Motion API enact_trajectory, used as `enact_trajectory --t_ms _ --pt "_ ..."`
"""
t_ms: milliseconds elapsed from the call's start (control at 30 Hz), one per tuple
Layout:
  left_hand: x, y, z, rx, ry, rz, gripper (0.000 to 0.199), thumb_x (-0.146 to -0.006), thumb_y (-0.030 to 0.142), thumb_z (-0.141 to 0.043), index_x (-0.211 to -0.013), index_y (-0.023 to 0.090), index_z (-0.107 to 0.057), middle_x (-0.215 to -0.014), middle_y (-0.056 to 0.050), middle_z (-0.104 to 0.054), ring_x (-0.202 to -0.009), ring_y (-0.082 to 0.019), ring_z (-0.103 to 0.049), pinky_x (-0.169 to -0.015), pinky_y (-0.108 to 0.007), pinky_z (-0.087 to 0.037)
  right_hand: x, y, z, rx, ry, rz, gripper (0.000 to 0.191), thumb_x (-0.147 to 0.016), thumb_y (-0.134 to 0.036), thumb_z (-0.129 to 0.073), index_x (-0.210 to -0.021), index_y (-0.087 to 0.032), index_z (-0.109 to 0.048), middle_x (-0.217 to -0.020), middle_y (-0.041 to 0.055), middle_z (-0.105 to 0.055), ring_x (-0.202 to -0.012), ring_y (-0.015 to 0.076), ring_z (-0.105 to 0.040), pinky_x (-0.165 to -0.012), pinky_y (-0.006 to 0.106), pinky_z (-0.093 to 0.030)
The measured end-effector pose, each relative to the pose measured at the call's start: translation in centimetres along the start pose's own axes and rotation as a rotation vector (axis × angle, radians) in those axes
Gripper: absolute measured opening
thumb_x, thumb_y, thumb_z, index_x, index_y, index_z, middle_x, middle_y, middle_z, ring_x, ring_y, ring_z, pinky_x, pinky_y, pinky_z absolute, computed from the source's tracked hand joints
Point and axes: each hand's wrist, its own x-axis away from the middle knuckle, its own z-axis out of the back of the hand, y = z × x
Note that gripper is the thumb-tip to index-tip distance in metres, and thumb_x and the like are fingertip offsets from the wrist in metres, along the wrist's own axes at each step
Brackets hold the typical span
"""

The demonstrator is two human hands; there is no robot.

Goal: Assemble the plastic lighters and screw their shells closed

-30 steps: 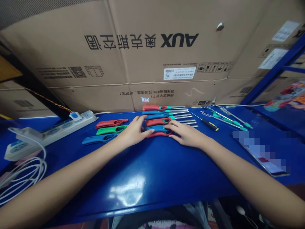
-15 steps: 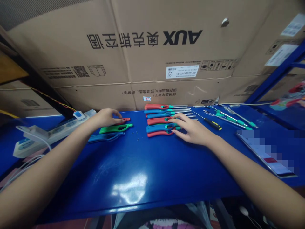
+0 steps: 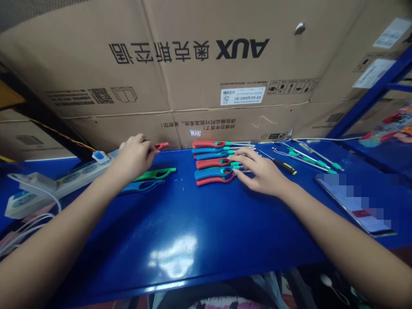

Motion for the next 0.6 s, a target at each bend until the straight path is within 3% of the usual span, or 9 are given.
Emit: enact_trajectory --t_ms 67,133,233,300,433,533,600 --pt "2.2 2.9 0.9 0.008 0.043 -0.097 0.029 -0.098 0.035 -0.050 -0.101 0.014 -0.069 -0.118 -0.015 -0.058 -0.110 -0.033 -0.053 -0.094 -0.046 -0.044 -0.1 -1.0 -0.1 -0.136 0.044 0.032 0.033 -0.096 -0.025 -0.057 -0.129 -0.024 -0.058 -0.128 0.0117 -0.058 -0.104 0.0217 -0.065 -0.080 0.034 -0.058" --pt "4.9 6.3 1.2 0.089 0.107 -0.321 0.024 -0.100 0.031 -0.050 -0.095 0.014 -0.066 -0.115 -0.014 -0.059 -0.104 -0.030 -0.056 -0.091 -0.045 -0.045 -0.1 -2.1 -0.3 -0.297 0.030 0.058 0.033 -0.094 -0.026 -0.061 -0.127 -0.025 -0.059 -0.121 0.0098 -0.058 -0.098 0.0188 -0.064 -0.079 0.032 -0.056" --pt "8.6 10.6 0.4 0.268 0.013 -0.500 0.018 -0.102 0.027 -0.050 -0.095 0.016 -0.063 -0.111 -0.011 -0.060 -0.102 -0.027 -0.056 -0.088 -0.044 -0.047 -0.1 -3.6 -0.6 -0.484 -0.160 0.093 0.027 -0.091 -0.030 -0.068 -0.118 -0.024 -0.064 -0.113 0.0063 -0.058 -0.082 0.0129 -0.060 -0.074 0.027 -0.053" --pt "10.0 12.1 -0.7 0.399 -0.101 -0.552 0.014 -0.102 0.025 -0.051 -0.098 0.017 -0.062 -0.112 -0.010 -0.060 -0.104 -0.025 -0.057 -0.091 -0.043 -0.048 -0.1 -4.3 -0.6 -0.527 -0.361 0.114 0.019 -0.091 -0.030 -0.069 -0.109 -0.022 -0.067 -0.110 0.0043 -0.058 -0.081 0.0117 -0.058 -0.075 0.026 -0.050" --pt "10.2 11.8 -2.7 0.536 -0.208 -0.630 0.012 -0.099 0.032 -0.058 -0.104 0.021 -0.062 -0.121 -0.009 -0.058 -0.114 -0.026 -0.056 -0.098 -0.044 -0.047 0.0 -4.3 -0.4 -0.463 -0.654 0.080 0.009 -0.090 -0.024 -0.068 -0.099 -0.021 -0.066 -0.103 0.0012 -0.057 -0.084 0.0126 -0.058 -0.072 0.025 -0.046" --pt "9.4 10.5 -3.2 0.582 -0.234 -0.558 0.041 -0.093 0.041 -0.067 -0.129 0.027 -0.054 -0.133 -0.011 -0.055 -0.121 -0.029 -0.055 -0.102 -0.047 -0.048 0.0 -3.3 0.1 -0.420 -0.701 0.000 0.008 -0.090 -0.021 -0.069 -0.096 -0.020 -0.064 -0.102 0.0012 -0.057 -0.084 0.0132 -0.057 -0.072 0.025 -0.044" --pt "8.9 9.8 -3.4 0.634 -0.230 -0.480 0.049 -0.093 0.040 -0.067 -0.136 0.029 -0.049 -0.136 -0.010 -0.054 -0.124 -0.028 -0.054 -0.105 -0.046 -0.047 0.0 -2.4 0.6 -0.399 -0.707 -0.052 0.007 -0.089 -0.020 -0.069 -0.093 -0.019 -0.064 -0.099 0.0013 -0.057 -0.084 0.0134 -0.056 -0.073 0.025 -0.044"
